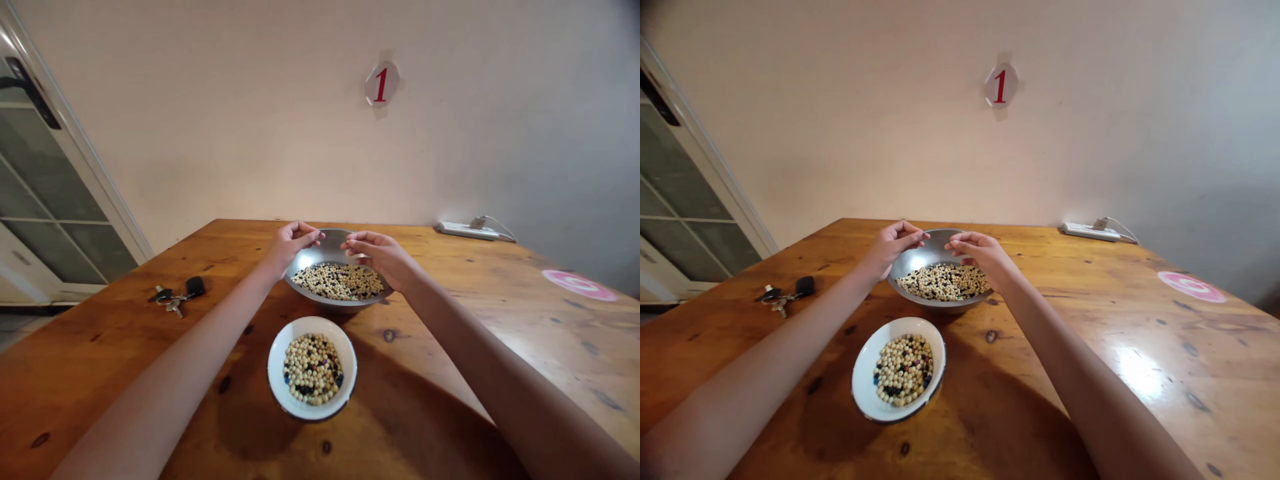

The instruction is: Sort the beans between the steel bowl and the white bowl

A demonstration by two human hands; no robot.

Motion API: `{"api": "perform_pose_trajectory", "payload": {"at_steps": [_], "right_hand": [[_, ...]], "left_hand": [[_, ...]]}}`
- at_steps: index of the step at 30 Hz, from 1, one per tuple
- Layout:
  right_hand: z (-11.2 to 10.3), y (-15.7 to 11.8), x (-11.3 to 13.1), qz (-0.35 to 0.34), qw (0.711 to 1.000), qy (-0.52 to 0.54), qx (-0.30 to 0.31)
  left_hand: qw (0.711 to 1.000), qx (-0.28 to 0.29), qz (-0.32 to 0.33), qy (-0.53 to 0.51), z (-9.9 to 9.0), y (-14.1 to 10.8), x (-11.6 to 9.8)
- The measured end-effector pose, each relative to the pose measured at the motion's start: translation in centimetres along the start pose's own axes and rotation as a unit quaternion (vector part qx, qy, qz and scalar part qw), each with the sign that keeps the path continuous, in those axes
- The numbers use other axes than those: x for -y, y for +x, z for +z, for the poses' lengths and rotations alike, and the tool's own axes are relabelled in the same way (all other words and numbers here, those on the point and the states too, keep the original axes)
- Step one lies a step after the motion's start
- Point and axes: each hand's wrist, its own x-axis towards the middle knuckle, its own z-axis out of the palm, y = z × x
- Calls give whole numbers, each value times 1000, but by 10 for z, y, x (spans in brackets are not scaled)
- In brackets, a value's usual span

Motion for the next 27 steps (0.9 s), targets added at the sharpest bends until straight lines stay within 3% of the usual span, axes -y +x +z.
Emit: {"api": "perform_pose_trajectory", "payload": {"at_steps": [15,27], "right_hand": [[0,-2,2,-8,1000,8,15],[-4,1,-4,-14,1000,-4,27]], "left_hand": [[1000,-8,-11,-13,1,1,1],[1000,5,18,7,-2,2,6]]}}
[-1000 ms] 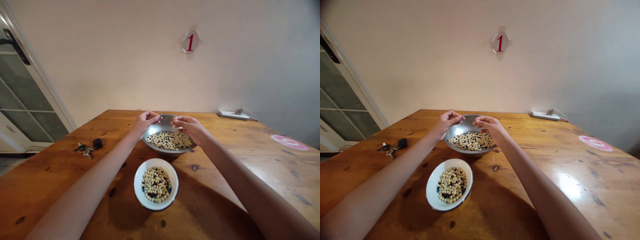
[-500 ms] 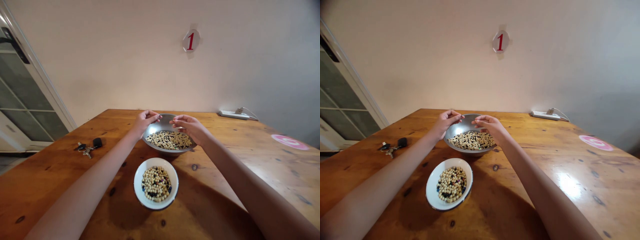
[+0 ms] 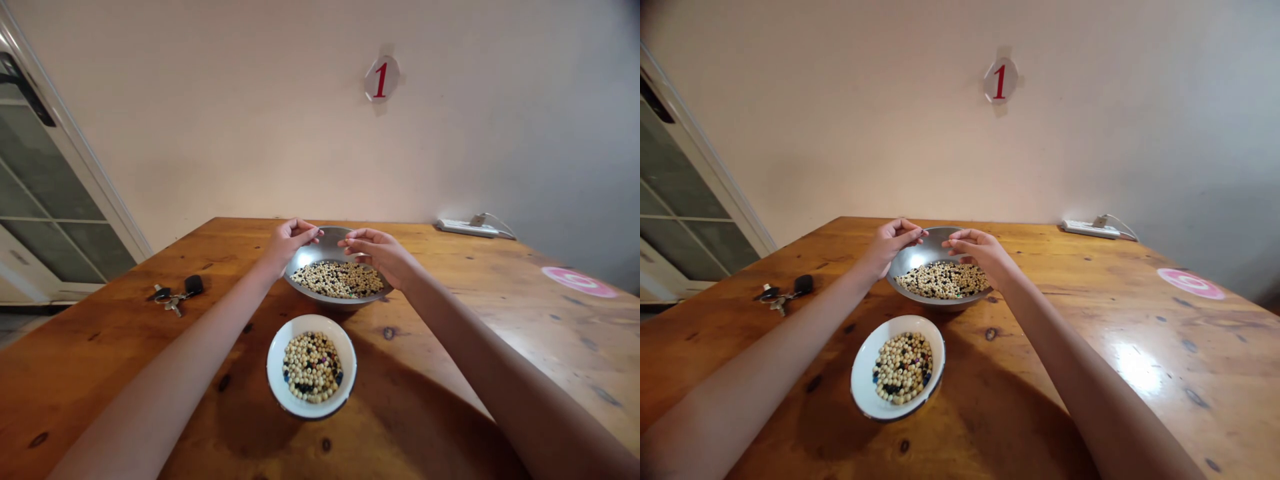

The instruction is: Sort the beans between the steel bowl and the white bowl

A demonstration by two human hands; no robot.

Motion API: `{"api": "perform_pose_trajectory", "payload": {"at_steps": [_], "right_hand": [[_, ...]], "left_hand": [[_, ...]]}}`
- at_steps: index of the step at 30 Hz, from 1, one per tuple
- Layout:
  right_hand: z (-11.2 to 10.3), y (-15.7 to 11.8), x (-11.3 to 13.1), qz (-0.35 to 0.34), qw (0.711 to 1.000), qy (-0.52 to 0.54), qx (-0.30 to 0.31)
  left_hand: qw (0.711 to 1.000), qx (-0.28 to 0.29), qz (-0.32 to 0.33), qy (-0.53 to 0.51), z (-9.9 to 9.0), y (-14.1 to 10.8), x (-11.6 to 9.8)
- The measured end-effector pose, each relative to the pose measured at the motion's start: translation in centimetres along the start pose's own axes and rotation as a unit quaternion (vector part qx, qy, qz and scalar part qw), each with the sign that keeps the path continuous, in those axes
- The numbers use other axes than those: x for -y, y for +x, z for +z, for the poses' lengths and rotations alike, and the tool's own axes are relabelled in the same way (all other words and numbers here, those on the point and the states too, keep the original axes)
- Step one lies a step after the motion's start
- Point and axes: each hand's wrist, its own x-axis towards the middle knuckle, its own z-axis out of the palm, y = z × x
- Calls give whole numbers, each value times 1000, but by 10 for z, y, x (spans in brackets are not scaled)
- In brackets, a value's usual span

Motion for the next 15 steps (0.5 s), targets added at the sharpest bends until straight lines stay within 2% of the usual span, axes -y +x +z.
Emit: {"api": "perform_pose_trajectory", "payload": {"at_steps": [15], "right_hand": [[2,0,0,-3,1000,-17,-7]], "left_hand": [[1000,-1,5,5,1,-1,-1]]}}
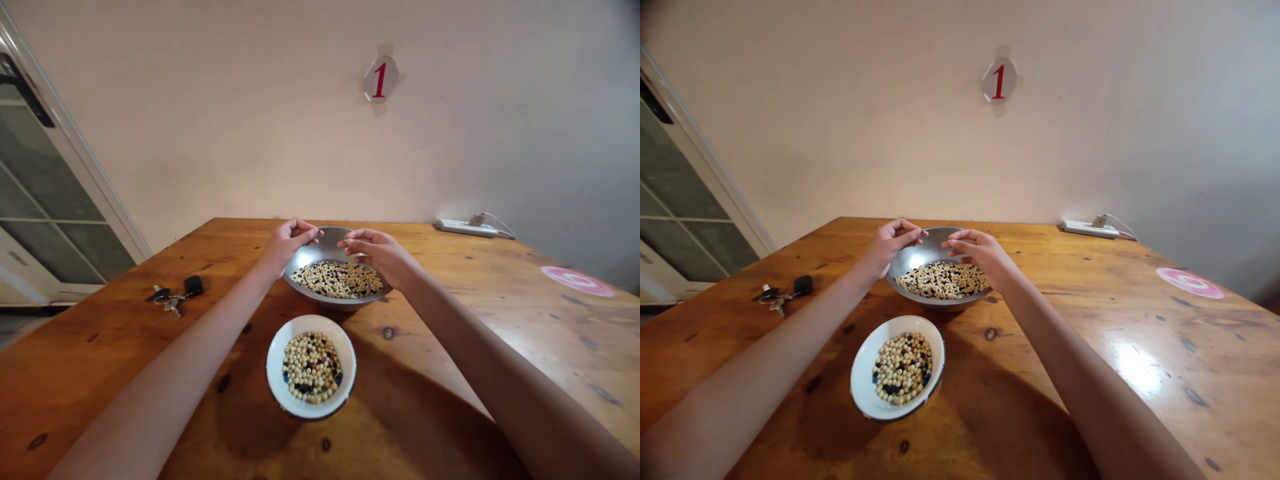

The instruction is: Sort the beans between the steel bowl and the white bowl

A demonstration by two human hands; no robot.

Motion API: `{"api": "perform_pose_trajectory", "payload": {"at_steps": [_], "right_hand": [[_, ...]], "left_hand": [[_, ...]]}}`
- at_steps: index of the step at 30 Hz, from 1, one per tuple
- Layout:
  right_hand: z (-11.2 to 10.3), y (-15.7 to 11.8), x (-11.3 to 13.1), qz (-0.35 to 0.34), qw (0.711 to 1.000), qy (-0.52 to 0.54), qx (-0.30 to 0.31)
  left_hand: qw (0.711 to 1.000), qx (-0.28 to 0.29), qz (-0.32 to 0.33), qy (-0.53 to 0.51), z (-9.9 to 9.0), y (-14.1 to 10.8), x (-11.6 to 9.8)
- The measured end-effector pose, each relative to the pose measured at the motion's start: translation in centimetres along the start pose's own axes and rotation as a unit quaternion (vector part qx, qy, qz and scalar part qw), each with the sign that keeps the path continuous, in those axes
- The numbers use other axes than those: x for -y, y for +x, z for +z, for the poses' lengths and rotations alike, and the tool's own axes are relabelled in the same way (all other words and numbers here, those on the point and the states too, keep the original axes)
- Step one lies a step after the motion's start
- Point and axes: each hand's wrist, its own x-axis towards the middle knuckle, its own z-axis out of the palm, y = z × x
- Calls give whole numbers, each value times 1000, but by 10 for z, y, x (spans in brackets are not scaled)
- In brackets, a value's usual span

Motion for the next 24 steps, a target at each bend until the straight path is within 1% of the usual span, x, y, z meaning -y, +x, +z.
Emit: {"api": "perform_pose_trajectory", "payload": {"at_steps": [8,15,20,24], "right_hand": [[4,-1,5,16,999,21,-27],[5,-1,4,-1,999,35,-34],[4,0,3,-2,999,23,-33],[3,2,-2,-5,999,14,-35]], "left_hand": [[1000,-3,12,27,4,-2,-4],[998,1,22,58,5,-3,-3],[997,47,25,63,3,-3,-2],[993,106,-2,56,3,-4,-6]]}}
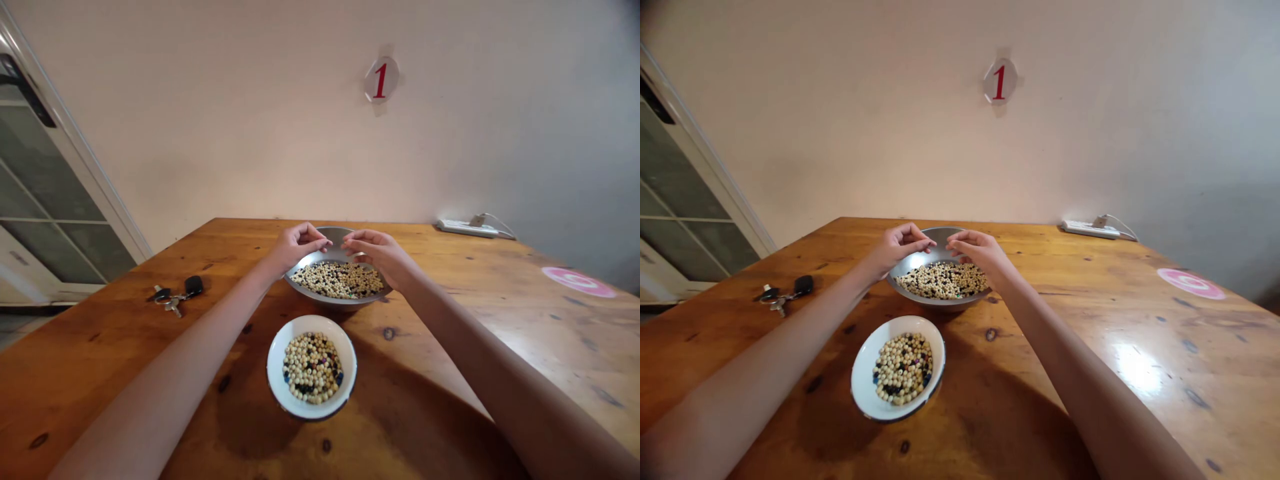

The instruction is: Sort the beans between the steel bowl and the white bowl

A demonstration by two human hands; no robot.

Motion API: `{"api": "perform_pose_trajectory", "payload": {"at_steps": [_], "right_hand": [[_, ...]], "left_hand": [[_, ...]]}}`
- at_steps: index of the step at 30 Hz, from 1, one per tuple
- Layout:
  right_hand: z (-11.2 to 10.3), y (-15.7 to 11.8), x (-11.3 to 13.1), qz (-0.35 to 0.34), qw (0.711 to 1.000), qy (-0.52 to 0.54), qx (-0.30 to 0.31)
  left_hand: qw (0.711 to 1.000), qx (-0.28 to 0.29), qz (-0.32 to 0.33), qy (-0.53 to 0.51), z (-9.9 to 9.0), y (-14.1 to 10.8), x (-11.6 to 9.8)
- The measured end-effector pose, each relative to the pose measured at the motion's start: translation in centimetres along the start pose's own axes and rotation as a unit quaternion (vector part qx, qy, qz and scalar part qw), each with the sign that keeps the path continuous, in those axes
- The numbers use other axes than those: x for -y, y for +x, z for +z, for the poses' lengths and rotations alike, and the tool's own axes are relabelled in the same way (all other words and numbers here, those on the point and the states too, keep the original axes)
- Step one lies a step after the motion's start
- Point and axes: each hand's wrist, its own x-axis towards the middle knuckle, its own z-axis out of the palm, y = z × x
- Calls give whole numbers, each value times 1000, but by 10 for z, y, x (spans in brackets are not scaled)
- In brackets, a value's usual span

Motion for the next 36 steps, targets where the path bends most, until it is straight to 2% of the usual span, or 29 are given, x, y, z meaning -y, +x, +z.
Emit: {"api": "perform_pose_trajectory", "payload": {"at_steps": [7,9,11,14,18,20,22,25,27,32,36], "right_hand": [[0,0,-1,-14,997,26,65],[2,-3,4,-17,995,33,94],[5,-7,12,-27,991,13,132],[16,-15,25,-38,972,-45,228],[36,-29,36,-60,912,-180,363],[45,-34,36,-86,884,-246,388],[50,-37,35,-104,869,-274,398],[53,-39,33,-111,857,-283,417],[54,-39,32,-118,846,-297,428],[53,-40,36,-124,826,-317,449],[52,-37,34,-79,845,-272,454]], "left_hand": [[980,183,-50,-54,-6,-9,-18],[976,182,-45,-107,-8,-9,-18],[976,145,-47,-157,-9,-9,-15],[981,98,-57,-157,-8,-6,-12],[992,95,-43,-64,-2,-3,-11],[993,106,-36,22,1,-2,-10],[984,111,-30,140,4,-1,-8],[945,124,-21,301,8,-1,-4],[922,139,-11,361,10,-1,-3],[889,176,-27,423,11,-3,-5],[861,228,-92,445,12,-5,-13]]}}
